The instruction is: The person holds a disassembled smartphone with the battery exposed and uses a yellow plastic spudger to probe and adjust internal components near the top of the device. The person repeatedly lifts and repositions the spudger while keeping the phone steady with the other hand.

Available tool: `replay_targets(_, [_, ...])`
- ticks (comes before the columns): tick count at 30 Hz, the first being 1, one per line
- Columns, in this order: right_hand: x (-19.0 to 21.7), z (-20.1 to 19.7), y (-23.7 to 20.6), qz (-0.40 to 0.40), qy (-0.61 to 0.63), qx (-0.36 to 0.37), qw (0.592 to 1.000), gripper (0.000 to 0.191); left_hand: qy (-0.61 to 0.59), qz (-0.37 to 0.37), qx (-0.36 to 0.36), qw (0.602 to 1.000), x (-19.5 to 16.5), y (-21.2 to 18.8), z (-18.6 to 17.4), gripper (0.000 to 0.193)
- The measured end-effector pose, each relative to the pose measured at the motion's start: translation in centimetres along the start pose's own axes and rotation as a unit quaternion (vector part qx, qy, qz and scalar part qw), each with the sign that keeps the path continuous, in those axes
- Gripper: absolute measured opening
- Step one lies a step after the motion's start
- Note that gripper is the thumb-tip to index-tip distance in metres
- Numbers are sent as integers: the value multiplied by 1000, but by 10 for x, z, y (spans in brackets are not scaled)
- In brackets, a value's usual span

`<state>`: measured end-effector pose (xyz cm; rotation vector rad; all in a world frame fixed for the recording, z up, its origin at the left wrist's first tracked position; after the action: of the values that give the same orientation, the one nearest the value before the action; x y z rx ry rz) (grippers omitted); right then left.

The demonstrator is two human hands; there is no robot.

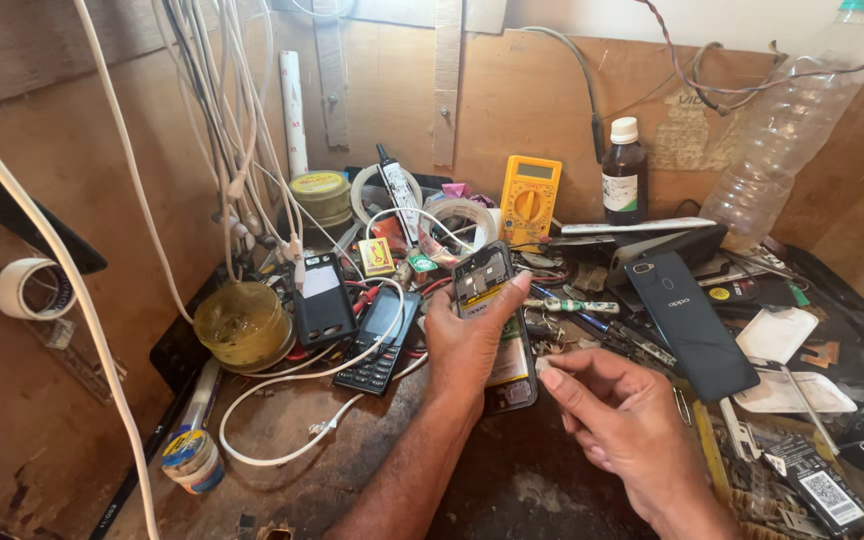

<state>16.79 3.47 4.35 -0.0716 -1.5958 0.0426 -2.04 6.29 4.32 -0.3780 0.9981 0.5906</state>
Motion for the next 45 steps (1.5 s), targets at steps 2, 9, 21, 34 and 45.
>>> replay_targets(2, [8, 0, -1, -93, -30, -19, 995, 21, 21, 18, -14, 1000, -1, 0, -1, 56])
replay_targets(9, [30, -1, -15, -295, -87, -61, 949, 23, 58, 53, -34, 996, -5, 0, -4, 55])
replay_targets(21, [4, 0, -7, 16, -11, -20, 1000, 25, 14, 25, -46, 999, -3, 3, -8, 60])
replay_targets(34, [0, -3, 0, -51, -8, -29, 998, 23, -11, 8, -37, 999, 6, 7, -9, 57])
replay_targets(45, [-3, 5, -6, -19, 26, 0, 999, 21, -27, 10, -2, 1000, -72, -34, 10, 41])
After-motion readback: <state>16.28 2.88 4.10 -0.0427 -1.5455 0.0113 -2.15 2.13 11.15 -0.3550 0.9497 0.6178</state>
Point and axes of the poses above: each hand's wrist, its own y-axis towards the middle knuckle, its own z-axis out of the palm, x = y × z, the point moved 9 cm from there along y, towards the middle knuckle, and after that the axes turned 12 degrees about -x, right-handed, at the moved point
